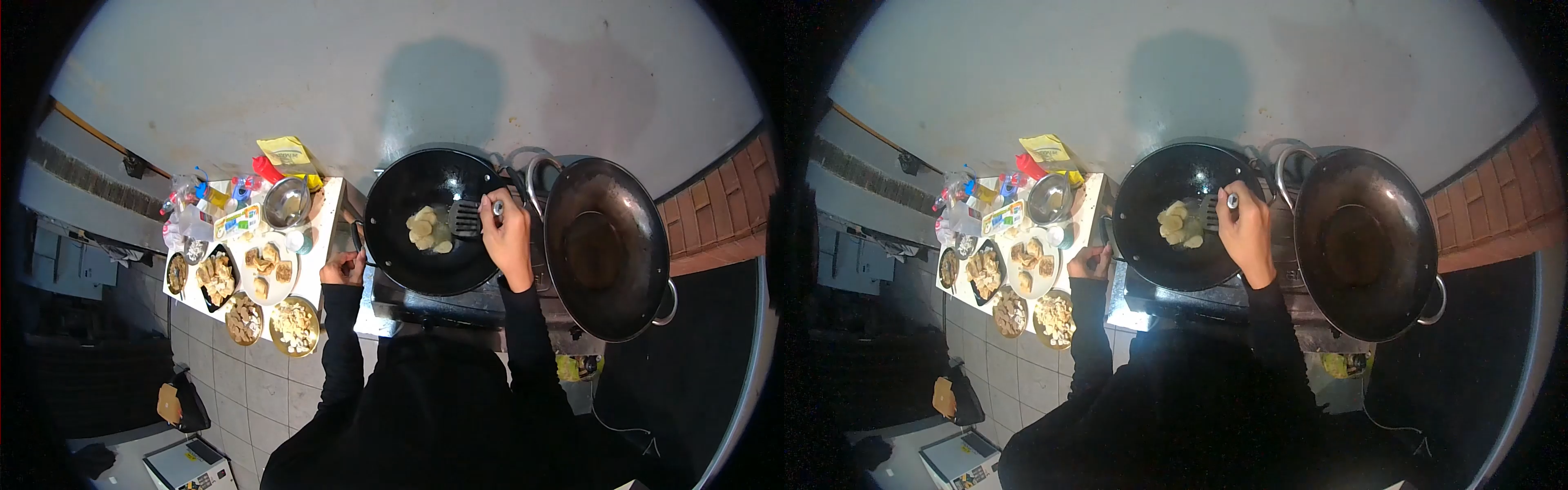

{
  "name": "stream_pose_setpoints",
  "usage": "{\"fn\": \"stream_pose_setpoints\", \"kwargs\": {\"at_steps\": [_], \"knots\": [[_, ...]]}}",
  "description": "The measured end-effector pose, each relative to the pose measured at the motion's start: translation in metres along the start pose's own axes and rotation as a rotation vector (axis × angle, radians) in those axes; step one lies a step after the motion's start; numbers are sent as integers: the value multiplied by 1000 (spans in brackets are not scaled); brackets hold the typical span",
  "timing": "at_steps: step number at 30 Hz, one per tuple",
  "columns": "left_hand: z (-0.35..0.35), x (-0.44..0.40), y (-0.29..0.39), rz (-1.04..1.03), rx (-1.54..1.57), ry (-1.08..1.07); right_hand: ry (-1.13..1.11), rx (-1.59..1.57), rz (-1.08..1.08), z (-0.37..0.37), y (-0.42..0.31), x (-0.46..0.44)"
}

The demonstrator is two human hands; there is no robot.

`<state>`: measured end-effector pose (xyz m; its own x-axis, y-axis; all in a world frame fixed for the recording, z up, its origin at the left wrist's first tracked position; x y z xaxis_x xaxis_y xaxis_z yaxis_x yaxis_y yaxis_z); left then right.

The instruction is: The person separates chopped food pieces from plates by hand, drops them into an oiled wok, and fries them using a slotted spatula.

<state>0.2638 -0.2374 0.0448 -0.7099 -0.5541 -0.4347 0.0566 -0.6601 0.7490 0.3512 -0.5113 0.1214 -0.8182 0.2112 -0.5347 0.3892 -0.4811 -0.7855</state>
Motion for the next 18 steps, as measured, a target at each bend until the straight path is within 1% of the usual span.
{"fn": "stream_pose_setpoints", "kwargs": {"at_steps": [3,5,6,7,8,11,12,14,16,18], "knots": [[1,0,-1,40,8,-3,-3,-54,-59,-18,13,10],[2,-1,-1,105,-54,-98,-16,-91,-90,-27,22,14],[2,0,-1,103,-56,-97,-17,-191,-165,-28,18,13],[1,1,-1,68,-32,-51,-18,-290,-240,-27,14,13],[1,1,-1,33,-6,-5,-17,-290,-239,-25,13,11],[0,1,-3,28,1,-9,3,-368,-211,-14,9,5],[0,1,-2,28,4,-12,5,-365,-212,-9,7,3],[1,1,-1,63,19,-21,-9,-288,-138,2,0,0],[3,0,3,85,-8,-54,-6,-254,-153,10,0,-1],[2,0,2,106,-36,-86,-3,-42,-31,16,1,-4]]}}
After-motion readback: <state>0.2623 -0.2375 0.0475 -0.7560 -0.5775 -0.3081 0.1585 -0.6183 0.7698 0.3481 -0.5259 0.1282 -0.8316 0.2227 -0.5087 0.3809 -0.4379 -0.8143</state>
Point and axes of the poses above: each hand's wrist, its own x-axis away from the middle knuckle, its own z-axis out of the back of the hand, y = z × x, the point moved 2 cm from there along -x, towards the middle knuckle, and after that the axes turned 13 degrees about y, right-handed, at the moved point
